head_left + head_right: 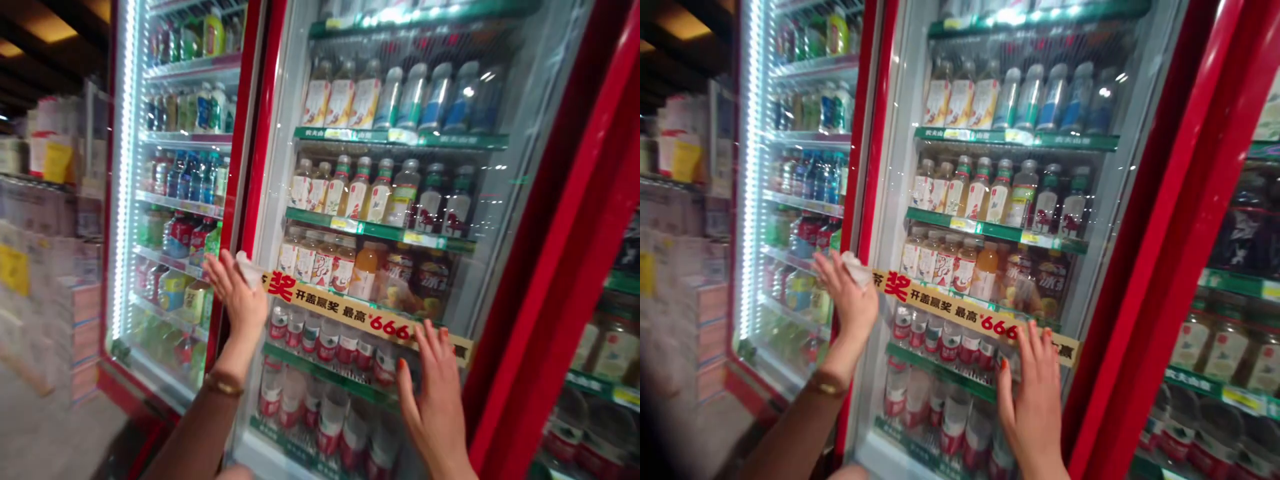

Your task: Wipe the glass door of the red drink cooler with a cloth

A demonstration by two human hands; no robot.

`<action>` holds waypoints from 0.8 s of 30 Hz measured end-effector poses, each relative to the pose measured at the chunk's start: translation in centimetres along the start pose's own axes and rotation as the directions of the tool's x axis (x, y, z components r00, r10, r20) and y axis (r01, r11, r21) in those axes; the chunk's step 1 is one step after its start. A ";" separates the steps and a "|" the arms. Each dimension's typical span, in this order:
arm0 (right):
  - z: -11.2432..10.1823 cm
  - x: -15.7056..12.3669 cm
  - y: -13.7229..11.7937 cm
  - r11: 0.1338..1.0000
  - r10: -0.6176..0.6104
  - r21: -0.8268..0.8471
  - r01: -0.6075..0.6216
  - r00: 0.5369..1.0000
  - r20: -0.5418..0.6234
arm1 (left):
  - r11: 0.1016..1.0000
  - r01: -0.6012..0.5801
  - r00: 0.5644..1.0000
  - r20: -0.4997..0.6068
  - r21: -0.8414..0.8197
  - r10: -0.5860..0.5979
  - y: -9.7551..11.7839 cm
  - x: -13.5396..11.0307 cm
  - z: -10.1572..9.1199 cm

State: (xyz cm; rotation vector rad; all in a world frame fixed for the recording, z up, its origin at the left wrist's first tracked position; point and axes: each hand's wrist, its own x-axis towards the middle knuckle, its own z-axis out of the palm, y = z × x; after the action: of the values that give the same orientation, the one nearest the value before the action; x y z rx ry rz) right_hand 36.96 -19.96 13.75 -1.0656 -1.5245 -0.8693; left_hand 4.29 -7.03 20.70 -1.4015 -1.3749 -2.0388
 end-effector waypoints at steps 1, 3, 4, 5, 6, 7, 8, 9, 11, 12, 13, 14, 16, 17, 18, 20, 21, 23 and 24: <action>0.5 0.5 1.6 0.995 0.012 -0.094 -0.016 0.999 -0.050 | 0.999 0.001 0.999 0.033 0.038 -0.002 -0.2 1.2 1.7; 2.2 0.4 3.8 0.969 -0.042 -0.248 0.017 0.995 -0.093 | 0.982 -0.164 0.982 0.112 0.094 0.153 -0.7 1.1 4.4; 3.0 0.1 4.3 0.951 -0.088 -0.303 0.056 0.992 -0.095 | 0.943 -0.317 0.940 0.165 0.105 0.298 -1.0 -0.1 5.2; 3.8 -0.4 4.6 0.934 -0.135 -0.345 0.096 0.987 -0.091 | 0.869 -0.486 0.863 0.209 0.093 0.461 -1.5 -1.6 5.7; 4.3 -0.9 4.7 0.919 -0.172 -0.374 0.126 0.981 -0.090 | 0.754 -0.654 0.739 0.261 0.057 0.621 -2.1 -3.1 5.7; 4.6 -1.2 4.7 0.908 -0.195 -0.394 0.145 0.977 -0.091 | 0.672 -0.741 0.647 0.281 0.009 0.709 -2.8 -4.5 5.5; 4.6 -1.5 4.6 0.901 -0.205 -0.407 0.151 0.975 -0.091 | 0.640 -0.768 0.612 0.269 -0.024 0.744 -3.5 -5.3 5.2; 4.5 -1.7 4.4 0.895 -0.205 -0.419 0.151 0.975 -0.086 | 0.652 -0.757 0.623 0.259 -0.037 0.738 -4.0 -5.4 4.8; 4.2 -1.7 4.3 0.886 -0.191 -0.440 0.146 0.980 -0.059 | 0.775 -0.632 0.756 0.223 0.003 0.615 -4.2 -3.7 4.5; 4.0 -1.7 4.3 0.883 -0.177 -0.449 0.138 0.983 -0.045 | 0.844 -0.535 0.833 0.196 0.042 0.518 -3.9 -2.2 4.7; 3.8 -1.7 4.3 0.880 -0.166 -0.455 0.133 0.985 -0.033 | 0.889 -0.453 0.884 0.165 0.064 0.438 -3.2 -0.6 5.1; 3.7 -1.8 4.3 0.879 -0.161 -0.458 0.132 0.987 -0.025 | 0.919 -0.388 0.916 0.145 0.074 0.375 -2.4 0.9 5.5; 3.4 -1.8 4.4 0.883 -0.165 -0.447 0.141 0.986 -0.015 | 0.939 -0.334 0.937 0.130 0.077 0.323 -0.7 2.6 6.1; 3.3 -1.8 4.4 0.888 -0.178 -0.434 0.154 0.984 -0.013 | 0.933 -0.354 0.931 0.126 0.068 0.344 -0.1 2.8 6.2; 3.2 -1.8 4.5 0.892 -0.195 -0.419 0.172 0.981 -0.014 | 0.912 -0.407 0.908 0.129 0.056 0.398 0.3 2.4 6.2; 3.2 -1.6 4.7 0.899 -0.220 -0.396 0.189 0.975 -0.033 | 0.809 -0.587 0.799 0.178 0.025 0.574 -0.1 0.8 6.0; 3.3 -1.5 4.9 0.899 -0.229 -0.393 0.193 0.972 -0.048 | 0.737 -0.676 0.720 0.221 0.008 0.658 -0.9 0.0 5.8; 3.5 -1.4 5.0 0.898 -0.237 -0.395 0.196 0.970 -0.058 | 0.660 -0.752 0.629 0.308 0.007 0.714 -3.3 -0.5 5.0; 3.5 -1.5 5.0 0.898 -0.234 -0.396 0.194 0.971 -0.056 | 0.675 -0.738 0.640 0.339 0.018 0.690 -4.6 0.0 4.5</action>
State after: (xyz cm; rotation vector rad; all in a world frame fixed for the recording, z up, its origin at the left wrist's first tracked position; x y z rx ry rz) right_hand 40.54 -15.31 11.59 -1.1240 -1.4328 -1.4051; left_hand 3.55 -1.00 18.51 -1.8557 -0.8110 -1.1928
